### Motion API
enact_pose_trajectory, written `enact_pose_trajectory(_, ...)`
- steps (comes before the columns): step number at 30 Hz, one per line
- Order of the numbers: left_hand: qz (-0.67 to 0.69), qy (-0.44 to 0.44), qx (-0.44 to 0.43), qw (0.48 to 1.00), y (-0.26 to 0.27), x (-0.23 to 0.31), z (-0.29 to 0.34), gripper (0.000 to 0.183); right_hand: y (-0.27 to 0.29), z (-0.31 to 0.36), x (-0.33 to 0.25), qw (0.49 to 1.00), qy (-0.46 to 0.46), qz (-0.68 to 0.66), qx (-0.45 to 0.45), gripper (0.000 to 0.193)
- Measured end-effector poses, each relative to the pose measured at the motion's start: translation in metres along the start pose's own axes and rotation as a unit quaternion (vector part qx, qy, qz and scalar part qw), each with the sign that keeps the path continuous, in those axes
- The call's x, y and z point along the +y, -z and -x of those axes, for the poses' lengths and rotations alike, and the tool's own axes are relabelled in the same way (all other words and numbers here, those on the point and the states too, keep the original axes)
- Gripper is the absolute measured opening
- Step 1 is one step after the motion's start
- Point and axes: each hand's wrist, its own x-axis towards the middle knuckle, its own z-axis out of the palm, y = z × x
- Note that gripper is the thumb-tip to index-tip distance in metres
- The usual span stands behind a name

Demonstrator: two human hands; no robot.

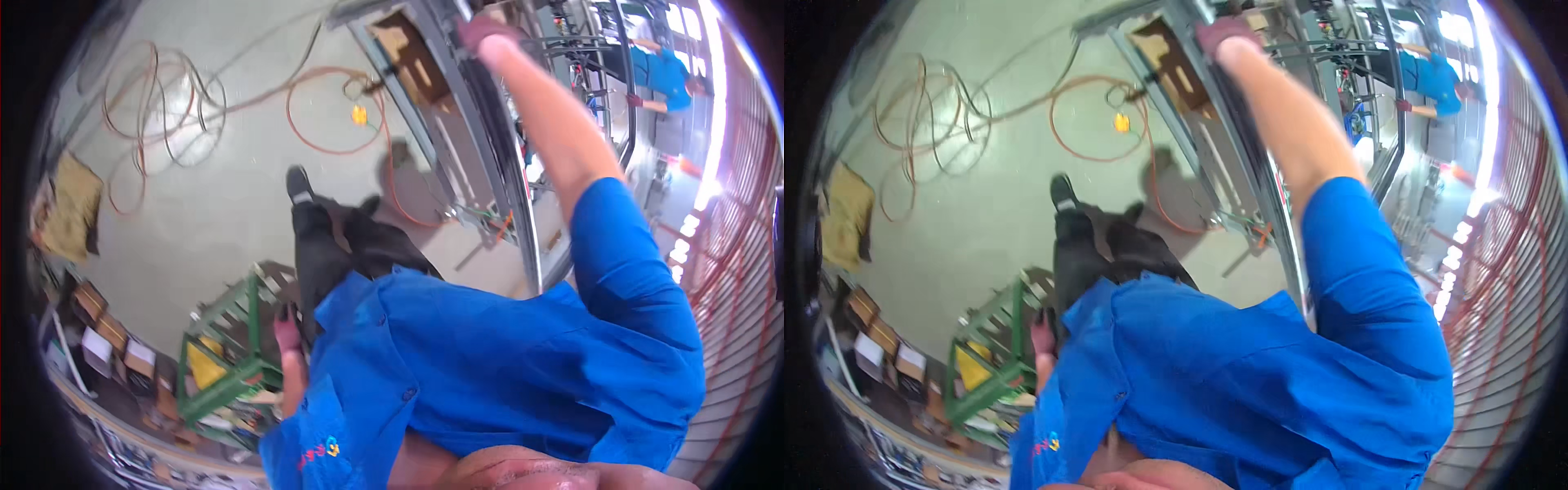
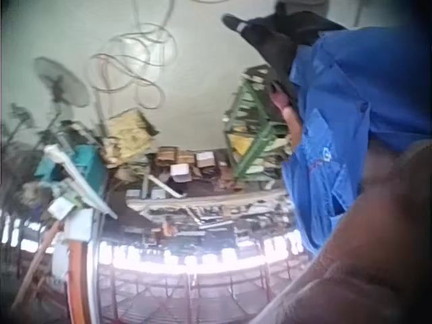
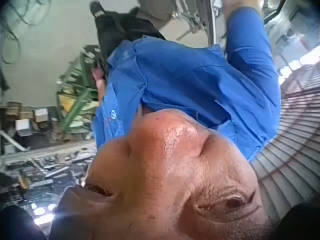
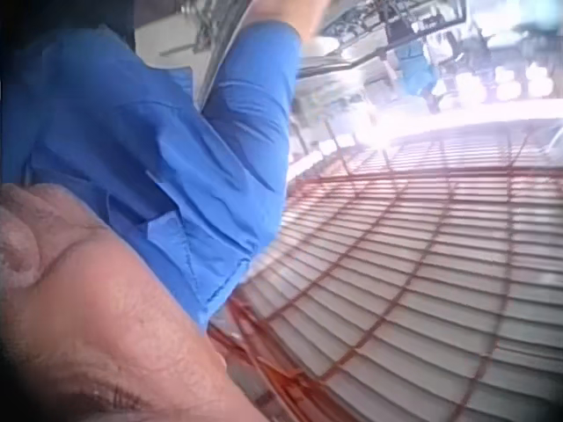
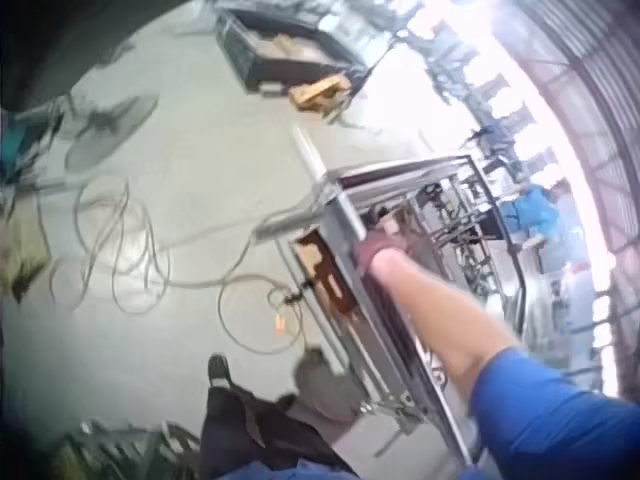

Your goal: The person is checking a technical blueprint and then using an electric drill to assemble a metal frame.

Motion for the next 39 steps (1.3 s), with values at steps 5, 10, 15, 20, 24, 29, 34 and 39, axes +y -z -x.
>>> enact_pose_trajectory(5, -0.419, -0.137, -0.068, 0.895, 0.048, 0.054, -0.037, 0.041, 0.044, 0.097, -0.012, 0.967, -0.075, -0.242, -0.004, 0.076)
enact_pose_trajectory(10, 0.010, -0.039, -0.017, 0.999, 0.071, 0.182, -0.095, 0.042, 0.020, 0.134, 0.035, 0.938, 0.030, -0.343, 0.034, 0.083)
enact_pose_trajectory(15, -0.131, -0.129, 0.015, 0.983, 0.049, 0.378, -0.123, 0.054, -0.036, 0.205, 0.103, 0.878, 0.090, -0.464, 0.081, 0.089)
enact_pose_trajectory(20, -0.225, -0.335, 0.026, 0.914, -0.105, 0.580, -0.093, 0.051, -0.135, 0.261, 0.249, 0.838, -0.031, -0.541, 0.063, 0.068)
enact_pose_trajectory(24, -0.278, -0.536, 0.032, 0.797, -0.242, 0.664, -0.063, 0.047, -0.256, 0.262, 0.376, 0.770, -0.155, -0.616, 0.057, 0.048)
enact_pose_trajectory(29, -0.378, -0.623, -0.119, 0.675, -0.431, 0.730, -0.029, 0.057, -0.499, 0.238, 0.506, 0.709, -0.318, -0.629, -0.001, 0.046)
enact_pose_trajectory(34, -0.588, -0.581, -0.040, 0.561, -0.485, 0.721, -0.041, 0.060, -0.550, 0.207, 0.584, 0.733, -0.311, -0.601, -0.077, 0.055)
enact_pose_trajectory(39, -0.645, -0.499, -0.065, 0.575, -0.498, 0.729, -0.045, 0.062, -0.598, 0.181, 0.633, 0.701, -0.377, -0.574, -0.194, 0.069)
